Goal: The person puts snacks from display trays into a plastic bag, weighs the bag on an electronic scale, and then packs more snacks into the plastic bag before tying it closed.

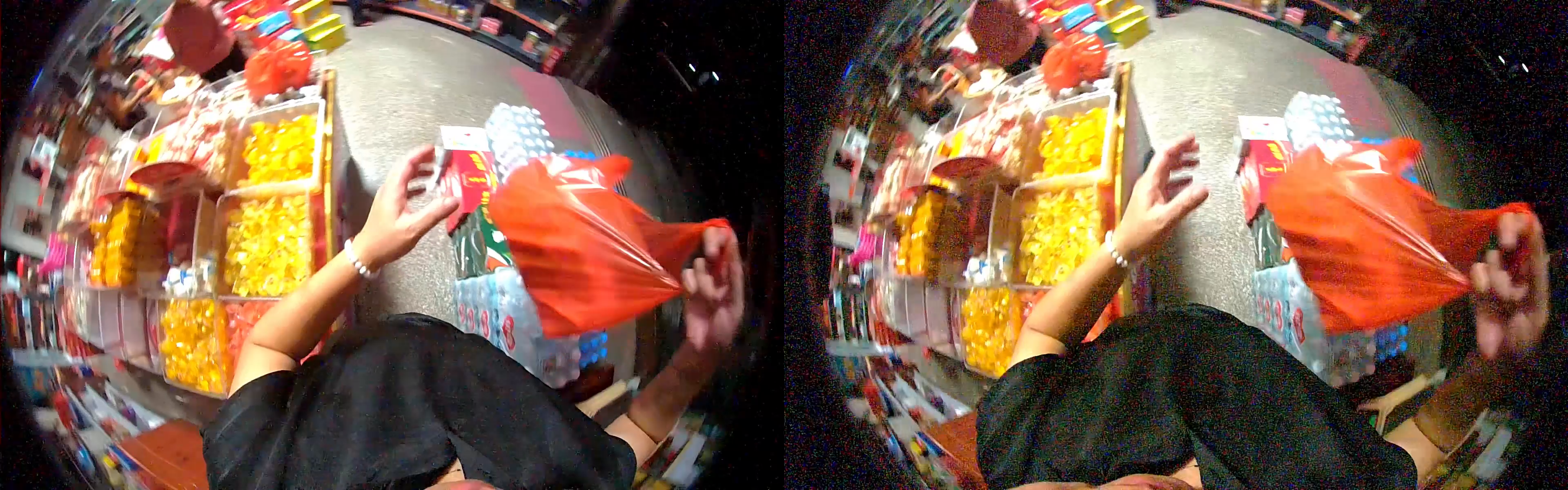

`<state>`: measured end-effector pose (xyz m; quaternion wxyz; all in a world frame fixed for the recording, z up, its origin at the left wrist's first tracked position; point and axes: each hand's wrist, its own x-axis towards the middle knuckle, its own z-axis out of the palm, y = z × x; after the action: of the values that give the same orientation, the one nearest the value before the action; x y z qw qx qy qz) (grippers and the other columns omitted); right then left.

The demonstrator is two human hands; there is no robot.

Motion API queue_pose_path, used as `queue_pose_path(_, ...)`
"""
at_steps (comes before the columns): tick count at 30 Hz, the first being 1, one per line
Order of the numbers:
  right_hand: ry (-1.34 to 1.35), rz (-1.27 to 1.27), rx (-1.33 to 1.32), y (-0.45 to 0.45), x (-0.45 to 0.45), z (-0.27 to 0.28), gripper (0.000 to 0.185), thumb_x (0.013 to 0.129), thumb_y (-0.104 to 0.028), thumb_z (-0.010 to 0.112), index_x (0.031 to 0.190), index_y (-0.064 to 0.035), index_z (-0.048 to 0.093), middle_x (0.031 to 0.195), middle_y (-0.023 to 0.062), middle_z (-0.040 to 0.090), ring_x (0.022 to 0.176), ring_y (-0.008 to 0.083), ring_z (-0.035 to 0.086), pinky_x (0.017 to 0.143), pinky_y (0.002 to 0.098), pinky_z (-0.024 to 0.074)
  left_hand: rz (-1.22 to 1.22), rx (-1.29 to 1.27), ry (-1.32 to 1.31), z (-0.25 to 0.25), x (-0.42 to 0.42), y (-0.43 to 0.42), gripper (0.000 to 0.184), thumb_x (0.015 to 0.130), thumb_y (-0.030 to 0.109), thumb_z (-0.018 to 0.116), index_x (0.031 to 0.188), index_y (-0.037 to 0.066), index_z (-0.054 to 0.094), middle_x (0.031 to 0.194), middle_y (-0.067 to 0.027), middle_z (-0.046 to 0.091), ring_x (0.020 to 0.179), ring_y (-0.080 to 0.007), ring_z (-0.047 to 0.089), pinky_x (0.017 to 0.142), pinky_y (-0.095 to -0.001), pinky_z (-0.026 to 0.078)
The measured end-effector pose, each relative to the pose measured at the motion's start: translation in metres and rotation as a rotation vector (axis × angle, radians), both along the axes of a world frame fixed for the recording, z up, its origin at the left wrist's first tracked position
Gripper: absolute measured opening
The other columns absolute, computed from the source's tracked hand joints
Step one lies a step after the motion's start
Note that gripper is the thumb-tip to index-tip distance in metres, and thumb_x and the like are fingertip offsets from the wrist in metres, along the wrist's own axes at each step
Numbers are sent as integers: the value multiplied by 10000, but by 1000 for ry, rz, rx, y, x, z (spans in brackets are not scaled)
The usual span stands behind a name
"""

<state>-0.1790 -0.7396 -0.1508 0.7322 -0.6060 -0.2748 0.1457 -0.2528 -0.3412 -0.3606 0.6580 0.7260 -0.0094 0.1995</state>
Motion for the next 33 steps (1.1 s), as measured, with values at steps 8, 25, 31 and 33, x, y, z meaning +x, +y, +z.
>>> queue_pose_path(8,22,420,80,215,97,-60,400,1007,-252,449,1308,11,438,1238,130,544,452,1,325,476,172,302,554,115,59,-2,52,105,1128,698,501,809,1456,-82,211,1433,-283,353,1286,-360,425,1070,-409,360)
queue_pose_path(25,-171,757,-22,528,313,-74,249,943,-150,573,1154,-19,583,1173,113,628,678,40,514,652,194,441,1037,-8,-150,82,89,229,233,940,-26,509,1153,9,597,1009,-76,670,876,-109,646,748,-225,522)
queue_pose_path(31,117,866,196,642,316,-110,181,908,-198,659,1009,-48,655,910,9,651,720,73,617,670,201,505,1281,227,-250,94,91,282,220,948,-18,529,1156,3,599,1010,-73,664,885,-111,637,773,-240,524)
queue_pose_path(33,168,853,239,674,306,-124,175,910,-200,658,997,-48,657,910,10,650,771,76,622,685,208,515,1355,340,-226,81,88,297,218,952,-15,526,1155,4,602,1009,-67,665,884,-113,634,776,-242,521)
